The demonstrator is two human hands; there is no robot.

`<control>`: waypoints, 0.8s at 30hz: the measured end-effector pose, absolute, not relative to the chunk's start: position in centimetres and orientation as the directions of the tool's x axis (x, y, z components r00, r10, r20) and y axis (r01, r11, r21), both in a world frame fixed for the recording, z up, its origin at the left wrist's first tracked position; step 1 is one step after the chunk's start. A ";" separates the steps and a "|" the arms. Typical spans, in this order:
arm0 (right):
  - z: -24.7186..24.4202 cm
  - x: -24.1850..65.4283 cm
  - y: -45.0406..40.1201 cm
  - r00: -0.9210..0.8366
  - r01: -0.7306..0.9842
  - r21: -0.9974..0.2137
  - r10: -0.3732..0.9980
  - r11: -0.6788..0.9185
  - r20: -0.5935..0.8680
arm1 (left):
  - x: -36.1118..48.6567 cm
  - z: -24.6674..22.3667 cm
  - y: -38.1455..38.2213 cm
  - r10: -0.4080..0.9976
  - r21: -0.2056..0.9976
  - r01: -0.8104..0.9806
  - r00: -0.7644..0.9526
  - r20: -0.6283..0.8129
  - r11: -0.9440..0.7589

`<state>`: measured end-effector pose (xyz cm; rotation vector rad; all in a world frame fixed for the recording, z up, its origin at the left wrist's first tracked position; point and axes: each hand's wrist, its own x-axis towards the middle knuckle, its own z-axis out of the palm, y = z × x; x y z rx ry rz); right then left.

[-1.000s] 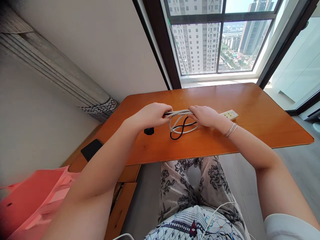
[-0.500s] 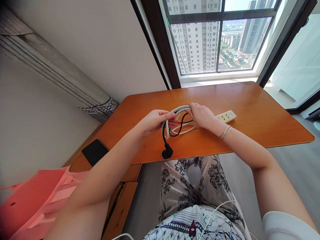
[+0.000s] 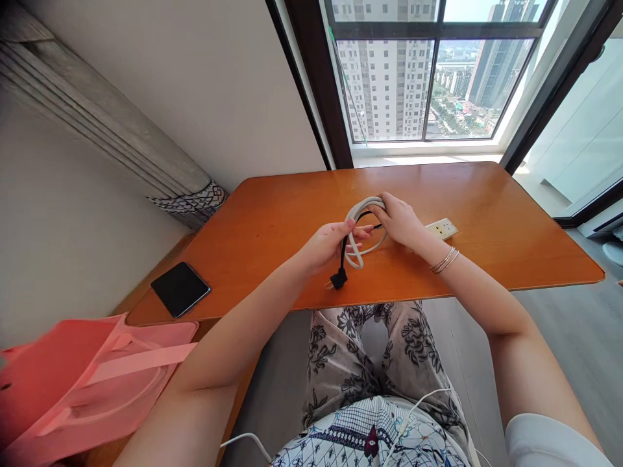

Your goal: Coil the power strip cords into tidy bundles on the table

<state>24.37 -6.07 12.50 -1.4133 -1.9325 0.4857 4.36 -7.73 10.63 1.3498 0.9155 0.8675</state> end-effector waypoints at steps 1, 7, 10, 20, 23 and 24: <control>12.5 24.5 -6.0 -0.173 0.641 -0.686 0.935 0.345 0.309 | 4.6 10.2 -7.6 0.908 1.000 0.008 0.419 0.011 -0.016; 12.5 25.3 -6.3 -0.222 0.467 -0.810 0.934 0.355 0.281 | 5.3 7.9 -6.0 0.777 0.855 0.175 0.533 0.334 -0.488; 12.4 25.6 -6.7 -0.251 0.438 -0.832 0.935 0.341 0.252 | 5.4 7.2 -5.4 0.711 0.683 0.335 0.587 0.388 -0.649; 11.5 24.8 -8.7 -0.358 0.359 -0.851 0.898 0.383 0.253 | 5.7 5.6 -4.6 0.841 0.586 0.610 0.307 0.446 -0.533; 11.2 24.6 -9.6 -0.409 0.352 -0.864 0.889 0.361 0.205 | 5.5 5.6 -4.9 0.833 0.666 0.508 0.239 0.500 -0.546; 11.1 24.5 -9.8 -0.425 0.359 -0.861 0.884 0.360 0.193 | 5.4 5.7 -5.0 0.833 0.693 0.473 0.210 0.511 -0.544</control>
